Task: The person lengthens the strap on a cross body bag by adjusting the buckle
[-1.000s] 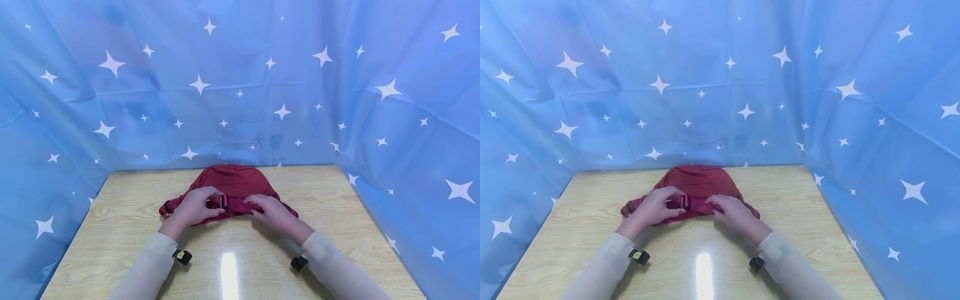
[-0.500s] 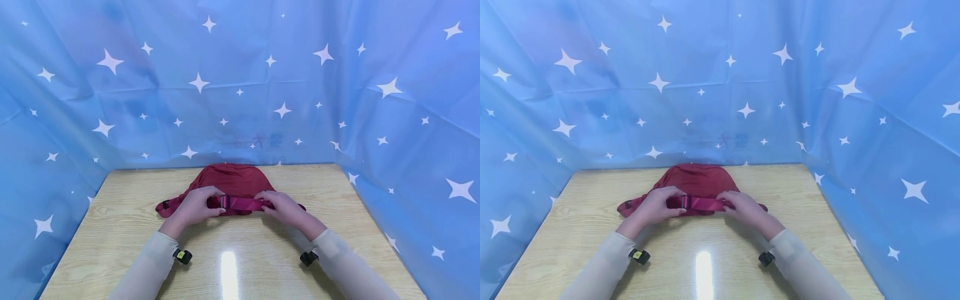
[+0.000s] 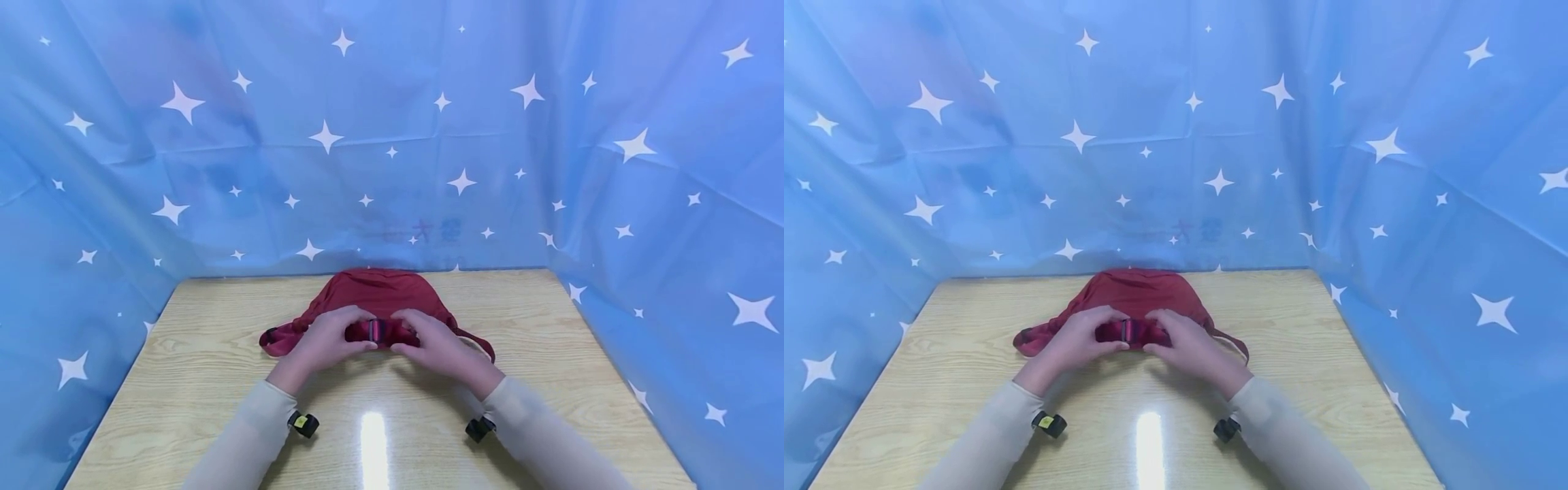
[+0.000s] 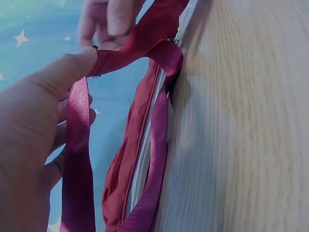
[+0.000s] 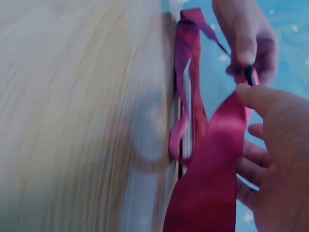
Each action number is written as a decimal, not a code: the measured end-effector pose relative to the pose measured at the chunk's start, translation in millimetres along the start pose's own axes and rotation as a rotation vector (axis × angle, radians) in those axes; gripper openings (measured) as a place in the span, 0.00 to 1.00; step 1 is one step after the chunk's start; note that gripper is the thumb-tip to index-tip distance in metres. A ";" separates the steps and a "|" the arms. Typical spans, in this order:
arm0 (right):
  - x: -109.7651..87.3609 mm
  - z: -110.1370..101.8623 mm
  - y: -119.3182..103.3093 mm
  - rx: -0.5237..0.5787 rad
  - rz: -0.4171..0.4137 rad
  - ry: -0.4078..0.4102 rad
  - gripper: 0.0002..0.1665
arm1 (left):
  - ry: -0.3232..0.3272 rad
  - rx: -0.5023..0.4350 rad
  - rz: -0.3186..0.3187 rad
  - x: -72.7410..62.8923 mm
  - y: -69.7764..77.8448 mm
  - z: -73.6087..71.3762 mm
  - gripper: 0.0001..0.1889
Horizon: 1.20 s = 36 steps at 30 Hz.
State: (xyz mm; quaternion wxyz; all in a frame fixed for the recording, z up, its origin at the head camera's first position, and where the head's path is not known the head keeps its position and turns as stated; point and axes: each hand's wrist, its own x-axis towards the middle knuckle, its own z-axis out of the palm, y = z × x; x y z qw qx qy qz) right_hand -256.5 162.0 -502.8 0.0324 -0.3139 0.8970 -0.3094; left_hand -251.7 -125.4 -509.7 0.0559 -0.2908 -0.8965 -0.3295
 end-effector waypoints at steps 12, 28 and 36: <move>10.1 12.6 -10.3 0.043 -0.120 0.073 0.29 | -0.023 -0.026 -0.022 1.8 2.8 4.6 0.24; -0.9 2.2 0.4 0.114 -0.207 0.120 0.33 | -0.072 -0.223 -0.147 -13.1 -11.4 -17.2 0.07; -1.5 2.8 0.8 0.125 -0.254 0.084 0.35 | -0.093 -0.295 -0.123 -7.9 -7.4 -10.3 0.03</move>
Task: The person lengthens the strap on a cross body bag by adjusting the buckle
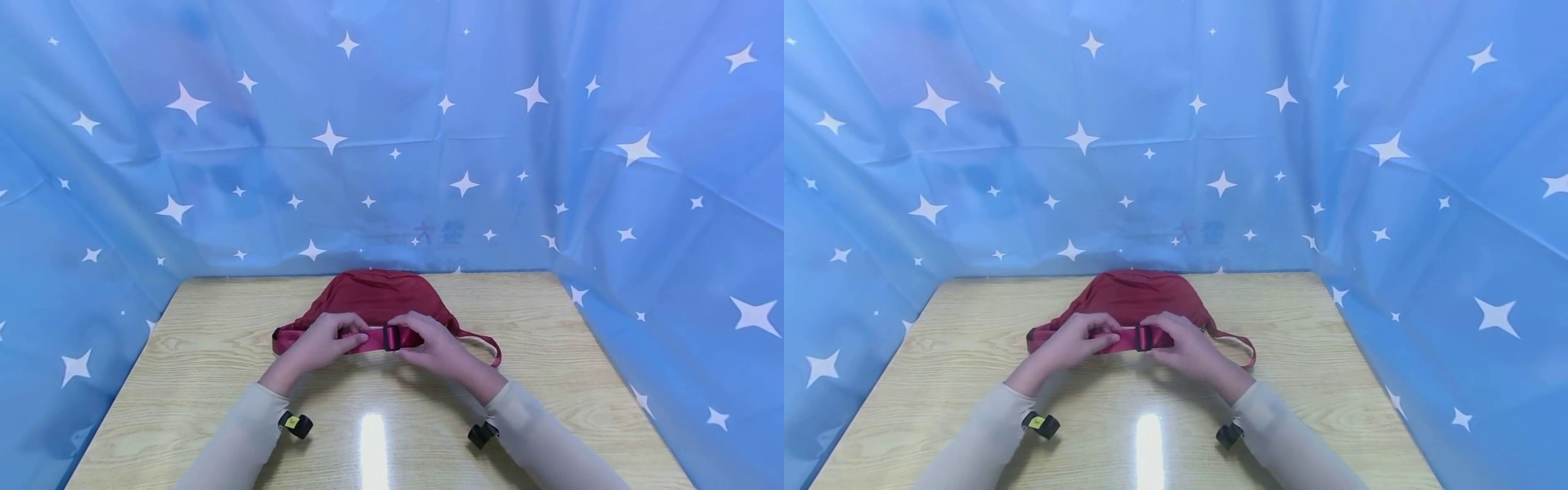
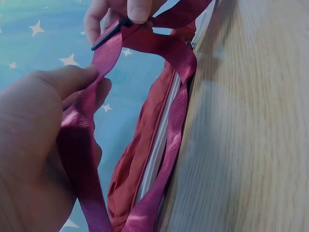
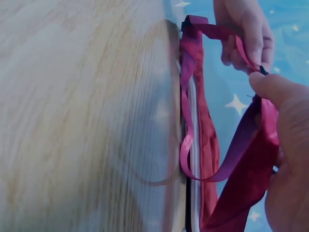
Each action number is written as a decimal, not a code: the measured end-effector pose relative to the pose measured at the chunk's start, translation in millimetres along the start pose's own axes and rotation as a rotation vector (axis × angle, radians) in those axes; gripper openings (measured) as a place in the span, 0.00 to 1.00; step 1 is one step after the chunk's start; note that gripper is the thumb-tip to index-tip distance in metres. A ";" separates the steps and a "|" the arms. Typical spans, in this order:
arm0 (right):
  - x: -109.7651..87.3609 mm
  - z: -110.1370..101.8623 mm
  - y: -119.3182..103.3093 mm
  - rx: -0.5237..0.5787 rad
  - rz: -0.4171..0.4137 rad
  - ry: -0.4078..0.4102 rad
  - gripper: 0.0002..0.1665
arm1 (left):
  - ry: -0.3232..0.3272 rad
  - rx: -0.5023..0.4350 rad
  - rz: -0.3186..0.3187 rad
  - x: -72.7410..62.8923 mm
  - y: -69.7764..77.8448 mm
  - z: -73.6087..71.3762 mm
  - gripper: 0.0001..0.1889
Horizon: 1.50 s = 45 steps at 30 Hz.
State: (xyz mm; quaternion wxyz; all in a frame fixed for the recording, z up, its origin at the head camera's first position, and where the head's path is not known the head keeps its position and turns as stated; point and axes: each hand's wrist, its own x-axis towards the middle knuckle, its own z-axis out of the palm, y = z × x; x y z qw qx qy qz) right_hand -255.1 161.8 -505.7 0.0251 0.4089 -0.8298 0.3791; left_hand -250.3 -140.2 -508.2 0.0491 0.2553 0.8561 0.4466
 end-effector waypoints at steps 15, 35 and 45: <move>1.4 -4.0 -1.1 -0.097 -0.045 0.033 0.36 | 0.032 -0.030 0.026 8.0 3.5 9.4 0.05; 6.9 0.7 -9.5 -0.196 0.010 -0.031 0.33 | 0.007 -0.046 0.062 15.1 14.9 17.7 0.06; 5.8 0.5 -7.9 -0.173 -0.055 0.031 0.32 | -0.015 0.034 0.036 11.1 6.1 12.3 0.09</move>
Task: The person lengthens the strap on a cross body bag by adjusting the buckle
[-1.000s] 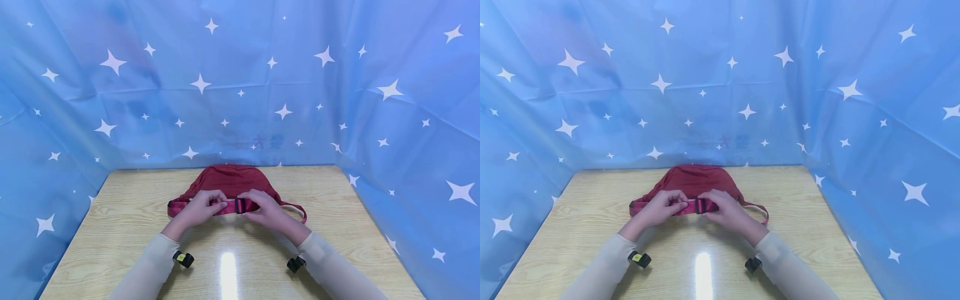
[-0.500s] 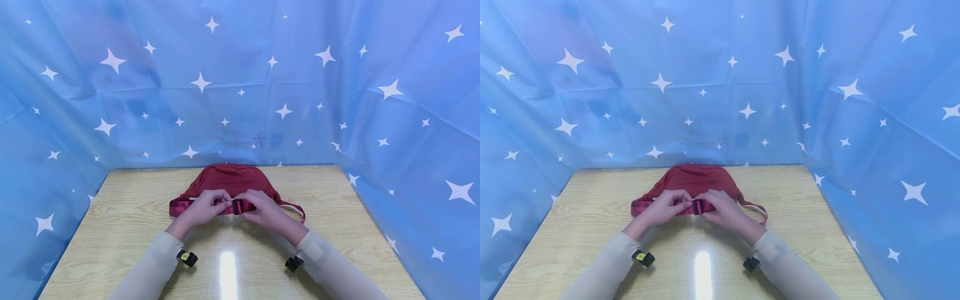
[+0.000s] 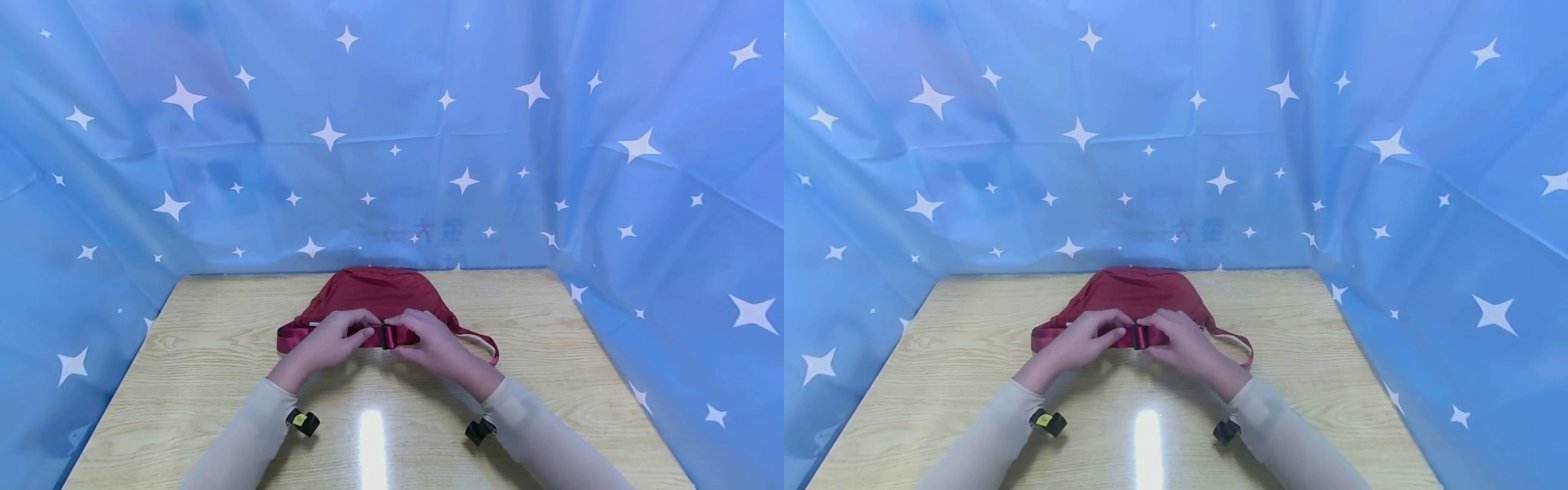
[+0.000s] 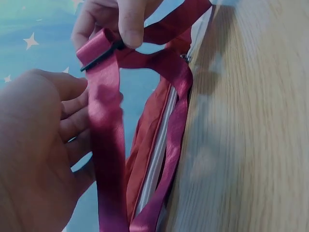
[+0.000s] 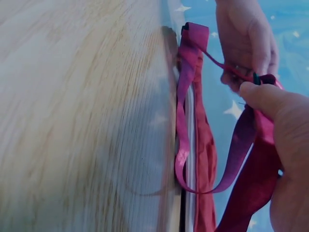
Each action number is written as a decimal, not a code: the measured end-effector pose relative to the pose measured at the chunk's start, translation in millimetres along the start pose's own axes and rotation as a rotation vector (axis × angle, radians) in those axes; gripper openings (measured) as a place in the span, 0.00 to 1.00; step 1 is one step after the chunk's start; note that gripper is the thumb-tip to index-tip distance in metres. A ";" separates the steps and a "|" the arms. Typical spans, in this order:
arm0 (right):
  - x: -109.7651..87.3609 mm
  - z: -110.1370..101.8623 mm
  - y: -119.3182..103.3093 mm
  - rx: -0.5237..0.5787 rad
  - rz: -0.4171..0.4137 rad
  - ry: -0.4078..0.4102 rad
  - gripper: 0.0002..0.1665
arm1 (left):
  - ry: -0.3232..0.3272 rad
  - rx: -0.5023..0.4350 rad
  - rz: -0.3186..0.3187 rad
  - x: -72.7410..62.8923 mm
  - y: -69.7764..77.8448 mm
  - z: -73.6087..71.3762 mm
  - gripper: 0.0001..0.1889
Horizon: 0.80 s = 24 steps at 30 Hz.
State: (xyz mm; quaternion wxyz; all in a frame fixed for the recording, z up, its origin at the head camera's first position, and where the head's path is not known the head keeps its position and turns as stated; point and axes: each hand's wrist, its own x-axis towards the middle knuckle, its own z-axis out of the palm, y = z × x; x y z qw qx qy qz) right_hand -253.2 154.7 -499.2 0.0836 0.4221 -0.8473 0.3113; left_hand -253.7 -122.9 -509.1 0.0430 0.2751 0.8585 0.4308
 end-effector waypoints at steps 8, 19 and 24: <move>-1.7 -1.6 -1.1 0.010 0.022 0.005 0.34 | 0.002 0.065 -0.058 -8.6 -7.6 -9.0 0.07; -2.6 -4.0 -0.8 0.048 0.025 0.002 0.33 | -0.011 0.009 0.001 -8.3 -7.7 -10.5 0.05; -2.3 -4.4 -1.3 0.063 0.029 -0.001 0.33 | -0.023 -0.040 -0.003 -6.1 -4.3 -7.6 0.05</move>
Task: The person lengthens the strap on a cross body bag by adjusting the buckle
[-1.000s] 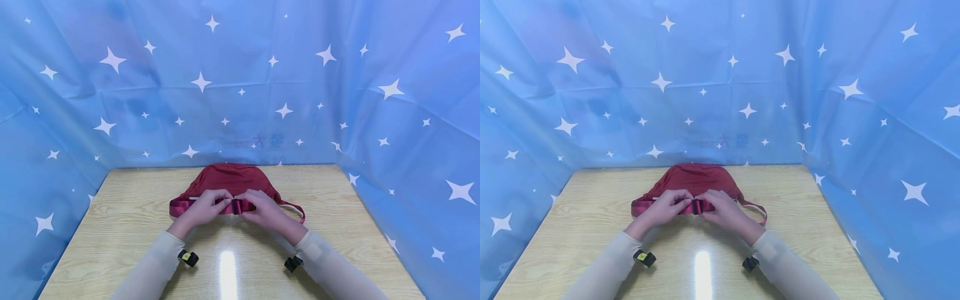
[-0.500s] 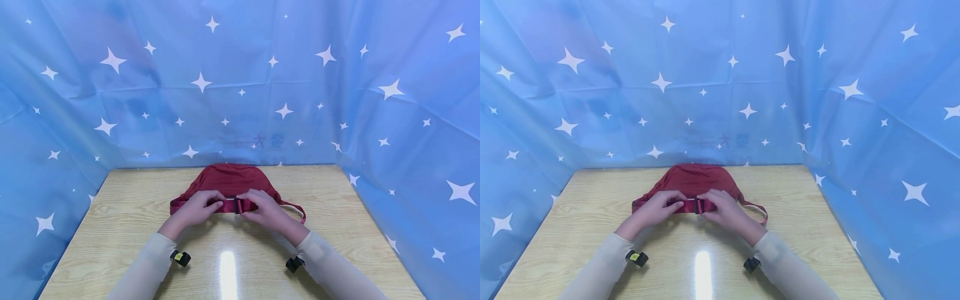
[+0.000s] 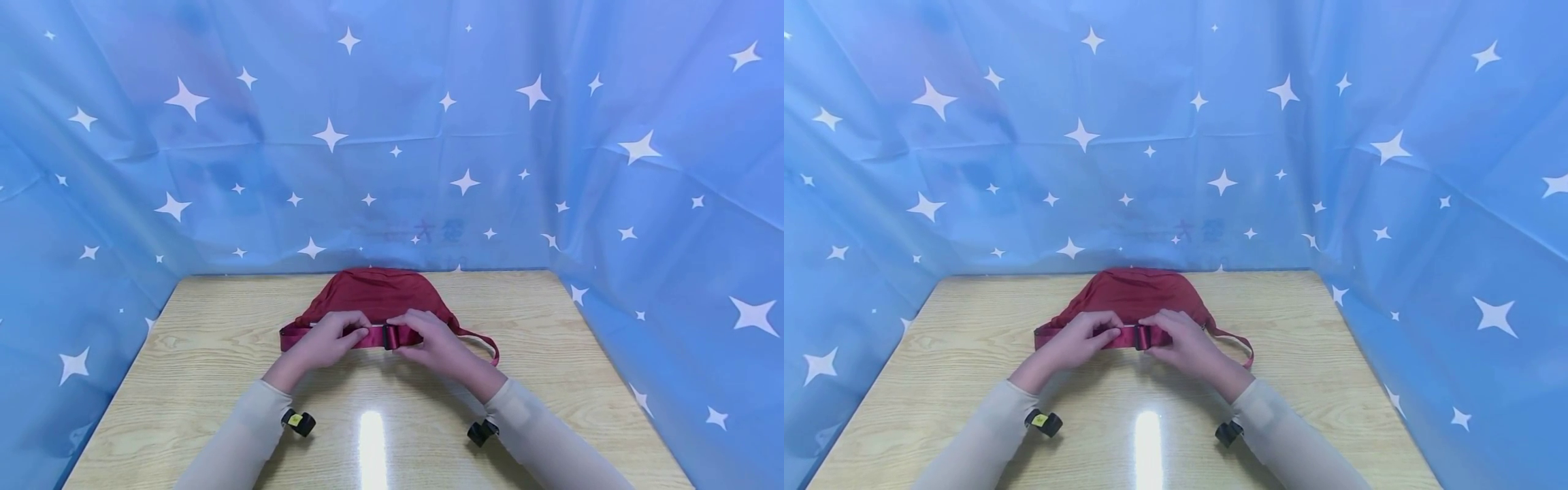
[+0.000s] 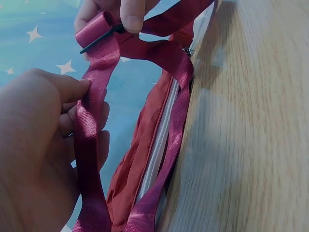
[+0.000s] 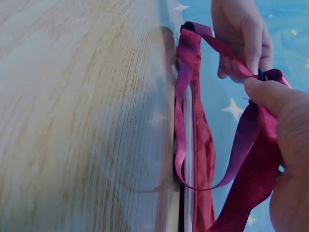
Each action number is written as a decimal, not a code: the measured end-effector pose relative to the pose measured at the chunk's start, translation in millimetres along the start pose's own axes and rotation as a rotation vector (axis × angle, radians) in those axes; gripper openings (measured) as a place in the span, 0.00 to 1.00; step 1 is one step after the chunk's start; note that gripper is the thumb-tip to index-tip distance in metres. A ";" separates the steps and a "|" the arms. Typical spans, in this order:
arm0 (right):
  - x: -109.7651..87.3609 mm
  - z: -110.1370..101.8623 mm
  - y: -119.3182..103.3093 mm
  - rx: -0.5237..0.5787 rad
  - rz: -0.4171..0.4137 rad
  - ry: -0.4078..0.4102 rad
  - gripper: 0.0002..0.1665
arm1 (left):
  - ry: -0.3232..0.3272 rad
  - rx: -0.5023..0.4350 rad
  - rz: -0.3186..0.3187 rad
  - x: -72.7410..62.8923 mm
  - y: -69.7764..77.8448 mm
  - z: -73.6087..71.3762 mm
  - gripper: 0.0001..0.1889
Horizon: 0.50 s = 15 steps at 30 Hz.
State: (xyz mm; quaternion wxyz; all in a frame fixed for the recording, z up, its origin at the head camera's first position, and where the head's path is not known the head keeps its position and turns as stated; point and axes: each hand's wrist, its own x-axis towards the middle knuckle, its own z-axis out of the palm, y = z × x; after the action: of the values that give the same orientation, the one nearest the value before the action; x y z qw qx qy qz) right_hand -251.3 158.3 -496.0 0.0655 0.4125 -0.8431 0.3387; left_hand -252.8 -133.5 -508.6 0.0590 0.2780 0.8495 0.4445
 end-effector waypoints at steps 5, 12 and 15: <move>-0.3 1.3 1.7 0.010 0.014 -0.010 0.32 | 0.009 -0.034 0.007 2.4 4.6 3.1 0.06; 0.5 4.6 4.9 -0.003 -0.024 0.002 0.33 | -0.004 -0.046 0.038 7.6 10.3 8.6 0.06; 1.8 6.9 5.2 -0.020 -0.051 0.011 0.33 | -0.005 -0.038 0.039 9.4 13.4 10.9 0.06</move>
State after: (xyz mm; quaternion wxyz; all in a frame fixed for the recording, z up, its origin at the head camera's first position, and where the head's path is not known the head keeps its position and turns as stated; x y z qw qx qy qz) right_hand -255.1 155.0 -503.3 0.0832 0.4312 -0.8353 0.3307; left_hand -251.2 -114.6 -503.1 0.0576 0.2945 0.8352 0.4608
